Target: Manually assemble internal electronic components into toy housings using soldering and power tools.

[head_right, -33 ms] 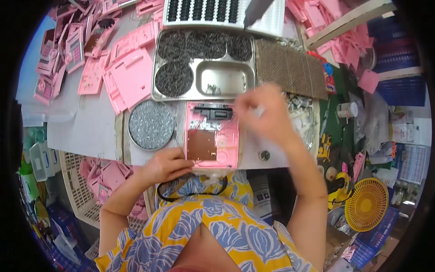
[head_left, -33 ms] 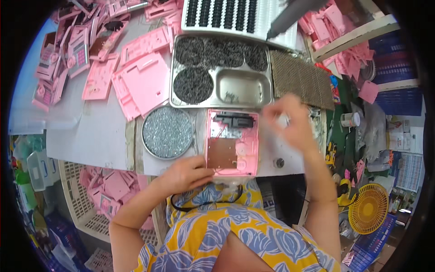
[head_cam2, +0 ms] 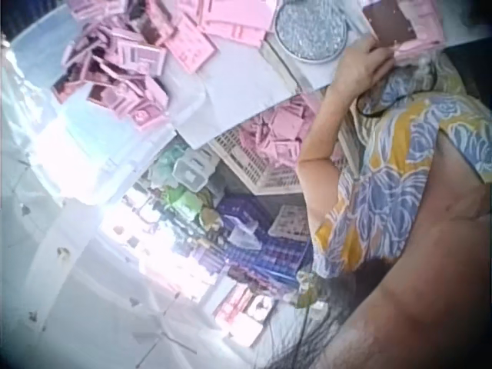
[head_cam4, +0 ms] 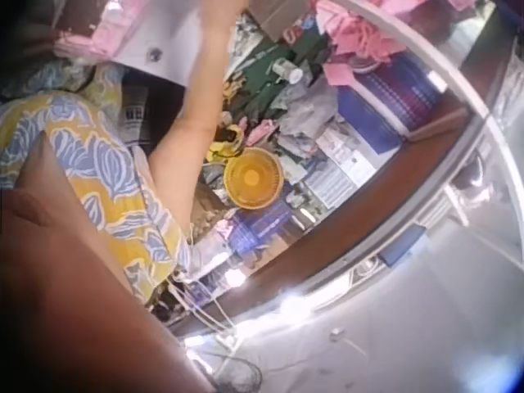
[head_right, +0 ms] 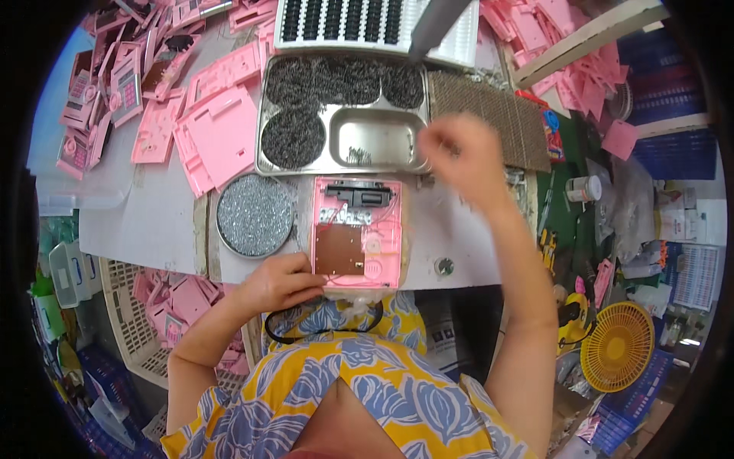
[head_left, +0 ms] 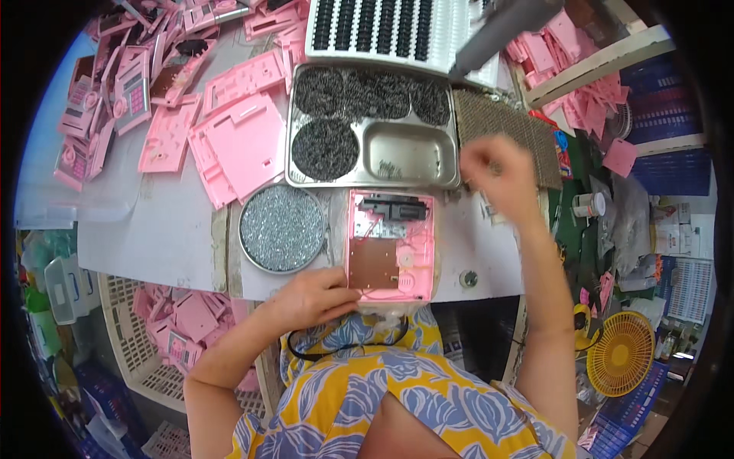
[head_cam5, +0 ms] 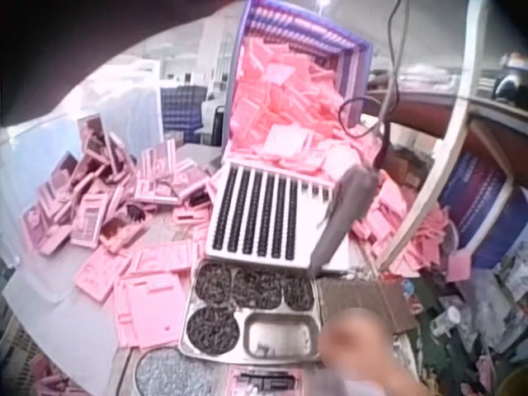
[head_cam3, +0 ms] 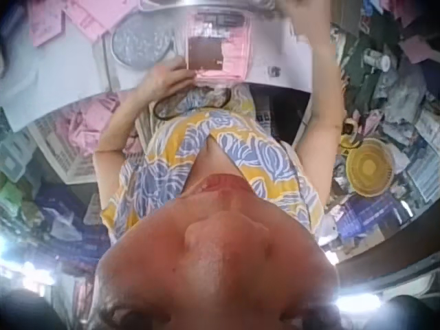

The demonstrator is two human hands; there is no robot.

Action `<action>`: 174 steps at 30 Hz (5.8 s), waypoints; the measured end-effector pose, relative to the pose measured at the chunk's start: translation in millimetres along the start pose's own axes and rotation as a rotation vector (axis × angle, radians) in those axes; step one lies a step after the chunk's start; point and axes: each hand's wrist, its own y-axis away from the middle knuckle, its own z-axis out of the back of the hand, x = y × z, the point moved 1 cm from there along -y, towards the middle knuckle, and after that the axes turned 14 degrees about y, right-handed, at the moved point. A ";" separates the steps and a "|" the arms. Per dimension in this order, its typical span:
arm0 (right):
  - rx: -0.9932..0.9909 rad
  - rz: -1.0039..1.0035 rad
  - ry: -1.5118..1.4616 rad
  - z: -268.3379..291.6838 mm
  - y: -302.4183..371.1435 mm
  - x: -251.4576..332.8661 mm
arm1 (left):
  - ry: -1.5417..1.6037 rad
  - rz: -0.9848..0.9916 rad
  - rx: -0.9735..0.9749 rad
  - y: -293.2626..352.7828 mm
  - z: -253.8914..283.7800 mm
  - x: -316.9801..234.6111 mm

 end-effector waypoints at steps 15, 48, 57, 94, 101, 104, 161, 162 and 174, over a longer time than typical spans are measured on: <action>-0.569 0.211 0.937 -36.6 -329.8 -142.6 | 0.063 0.101 0.005 -0.1 -1.1 -7.0; 0.003 0.093 -0.074 -67.8 160.9 54.8 | 0.067 0.178 -0.100 7.8 -14.3 -3.6; 0.173 0.176 -0.060 -38.2 133.2 54.6 | 0.015 0.197 -0.039 2.9 -10.0 -5.5; -0.046 0.109 -0.391 1.8 131.7 53.1 | 1.206 0.716 -0.249 -76.0 -24.8 -33.9; 0.055 0.358 -0.145 -7.8 131.7 67.3 | 1.131 0.760 -0.220 -63.0 -31.9 -36.8; 0.046 0.327 -0.158 2.9 139.8 64.8 | 0.983 0.788 -0.160 -67.9 -31.2 -48.8; 0.153 0.258 -0.101 -42.1 122.8 11.2 | -0.195 0.097 0.110 -72.2 -32.7 -13.3; 0.164 0.239 -0.188 -35.1 120.9 2.8 | -0.172 0.097 0.110 -71.4 -32.1 -11.1; 0.066 0.051 0.265 -4.8 111.7 -29.4 | 0.380 0.486 -0.254 -139.6 -42.3 -26.5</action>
